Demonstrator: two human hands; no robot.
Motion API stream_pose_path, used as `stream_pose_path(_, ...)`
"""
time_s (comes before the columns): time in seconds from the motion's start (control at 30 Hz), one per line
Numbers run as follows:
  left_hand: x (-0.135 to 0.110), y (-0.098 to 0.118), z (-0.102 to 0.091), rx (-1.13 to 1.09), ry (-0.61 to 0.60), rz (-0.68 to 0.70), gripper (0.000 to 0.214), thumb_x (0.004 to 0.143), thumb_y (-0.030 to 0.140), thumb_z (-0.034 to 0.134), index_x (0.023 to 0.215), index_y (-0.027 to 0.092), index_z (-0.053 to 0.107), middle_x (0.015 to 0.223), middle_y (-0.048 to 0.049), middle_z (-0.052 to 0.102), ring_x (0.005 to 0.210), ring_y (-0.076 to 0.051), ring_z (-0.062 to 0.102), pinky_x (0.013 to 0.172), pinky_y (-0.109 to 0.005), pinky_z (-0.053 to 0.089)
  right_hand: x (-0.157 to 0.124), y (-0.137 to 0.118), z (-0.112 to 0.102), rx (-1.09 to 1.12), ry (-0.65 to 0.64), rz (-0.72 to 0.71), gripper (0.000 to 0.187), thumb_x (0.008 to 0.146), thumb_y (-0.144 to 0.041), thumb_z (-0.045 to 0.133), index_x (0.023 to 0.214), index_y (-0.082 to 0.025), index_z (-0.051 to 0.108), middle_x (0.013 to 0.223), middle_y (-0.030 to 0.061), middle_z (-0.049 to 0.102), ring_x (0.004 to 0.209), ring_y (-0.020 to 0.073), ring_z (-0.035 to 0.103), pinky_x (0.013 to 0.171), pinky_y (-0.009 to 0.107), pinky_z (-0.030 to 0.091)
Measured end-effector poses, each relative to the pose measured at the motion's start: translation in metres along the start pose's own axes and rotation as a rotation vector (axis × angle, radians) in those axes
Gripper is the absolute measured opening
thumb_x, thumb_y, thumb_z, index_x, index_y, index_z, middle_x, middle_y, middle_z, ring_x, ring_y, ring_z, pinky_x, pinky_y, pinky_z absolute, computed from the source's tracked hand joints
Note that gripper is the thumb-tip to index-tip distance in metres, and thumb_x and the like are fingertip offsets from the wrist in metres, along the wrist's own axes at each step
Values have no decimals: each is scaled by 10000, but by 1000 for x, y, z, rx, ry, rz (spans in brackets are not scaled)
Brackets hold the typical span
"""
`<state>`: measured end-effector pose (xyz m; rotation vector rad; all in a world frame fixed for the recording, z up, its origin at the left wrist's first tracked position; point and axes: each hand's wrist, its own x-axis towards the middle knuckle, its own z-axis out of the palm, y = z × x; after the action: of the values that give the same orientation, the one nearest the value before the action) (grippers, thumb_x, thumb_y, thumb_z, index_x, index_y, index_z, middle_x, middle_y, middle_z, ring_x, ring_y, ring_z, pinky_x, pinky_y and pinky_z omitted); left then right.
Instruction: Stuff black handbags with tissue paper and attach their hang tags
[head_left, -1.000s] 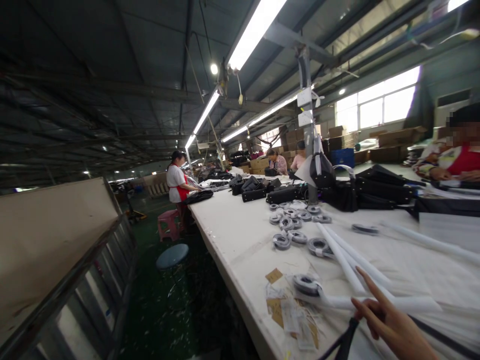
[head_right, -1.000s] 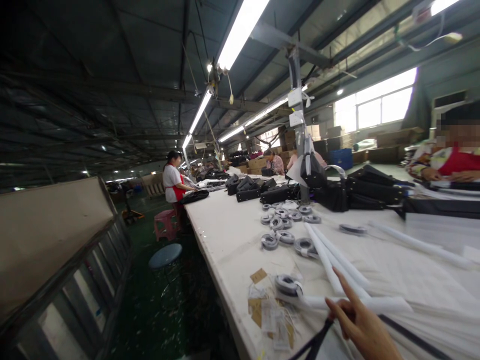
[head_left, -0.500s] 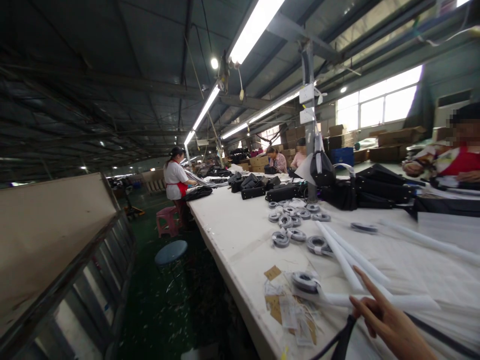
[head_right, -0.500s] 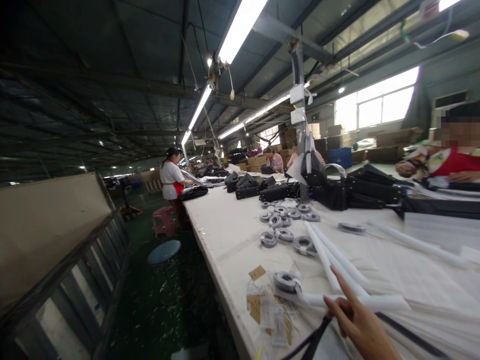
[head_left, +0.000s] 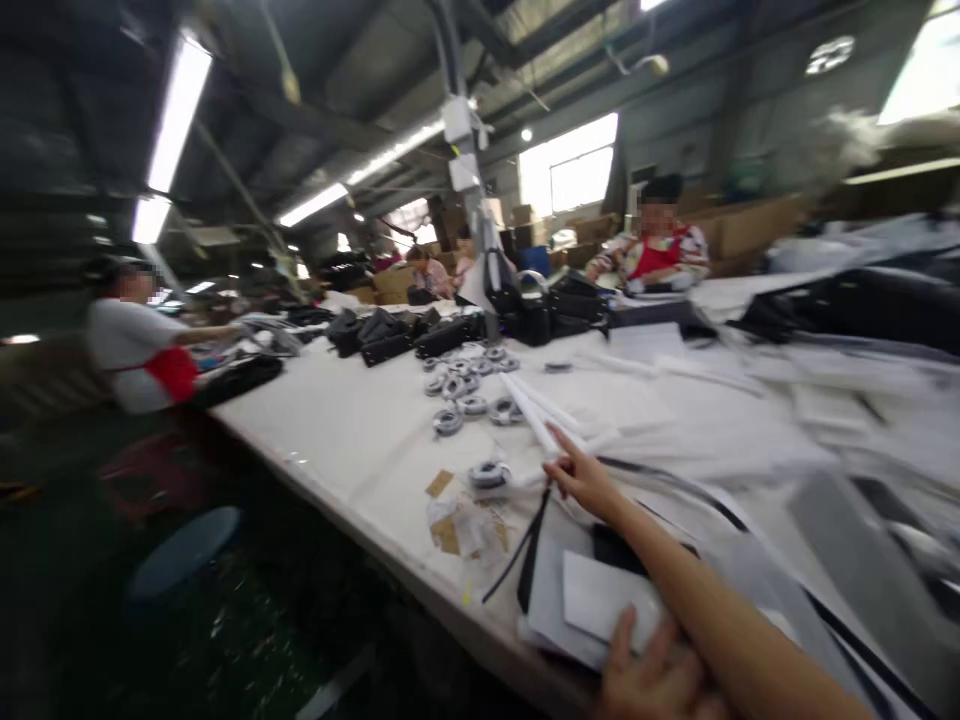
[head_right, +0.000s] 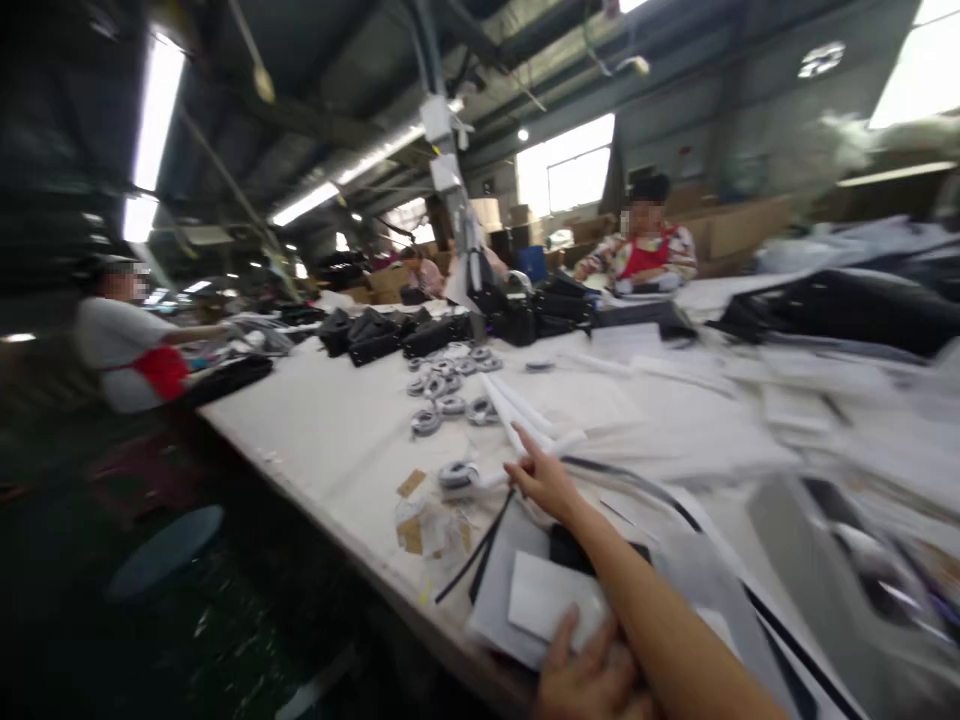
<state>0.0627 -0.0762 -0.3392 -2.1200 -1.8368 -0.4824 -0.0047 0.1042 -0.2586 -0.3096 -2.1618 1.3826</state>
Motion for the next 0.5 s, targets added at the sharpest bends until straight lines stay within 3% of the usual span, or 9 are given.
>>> stream_pose_path(0.07, -5, 7, -10, 12, 141, 43, 285, 975, 296, 483, 1218, 382, 605, 1344, 54, 597, 1367, -202, 420, 1137, -493, 375, 4, -10, -5, 54, 79, 47, 787, 898, -369, 563, 1546, -150, 173, 702, -17, 699, 467, 108, 562, 547, 255, 508)
stream_pose_path(0.17, -6, 3, -23, -2, 262, 47, 373, 992, 289, 445, 1353, 352, 515, 1458, 68, 493, 1388, -179, 388, 1212, -449, 233, 7, -28, -25, 53, 179, 52, 721, 918, -340, 550, 1537, -180, 217, 763, -19, 720, 500, 75, 583, 599, 214, 509)
stream_pose_path(0.23, -4, 0, -27, -40, 239, 52, 407, 1002, 279, 410, 1399, 351, 465, 1467, 68, 478, 1397, -177, 373, 1225, -441, 181, -5, -46, -45, 6, 140, 11, 619, 932, -386, 541, 1486, -177, 358, 790, -7, 726, 538, 73, 596, 606, 199, 502)
stream_pose_path(0.3, -4, -1, -28, -67, 193, 49, 439, 1001, 250, 399, 1428, 350, 423, 1474, 57, 467, 1400, -180, 369, 1222, -444, 181, -34, -66, -69, -98, 106, -15, 497, 941, -405, 533, 1374, -161, 523, 828, 11, 729, 585, 83, 621, 629, 206, 510)
stream_pose_path(0.4, -6, 0, -29, -104, 172, 43, 471, 995, 227, 399, 1451, 343, 386, 1477, 33, 466, 1391, -187, 387, 1220, -448, 176, -103, -90, -98, -362, 100, 6, 359, 956, -371, 529, 1222, -166, 656, 885, 32, 740, 715, 124, 678, 735, 250, 531)
stream_pose_path(0.5, -8, 1, -27, -146, 175, 50, 478, 995, 223, 388, 1458, 341, 375, 1473, 19, 474, 1388, -198, 392, 1219, -458, 167, -178, -96, -104, -677, 90, 34, 312, 968, -339, 525, 1205, -201, 674, 1084, 73, 730, 972, 183, 680, 901, 312, 513)
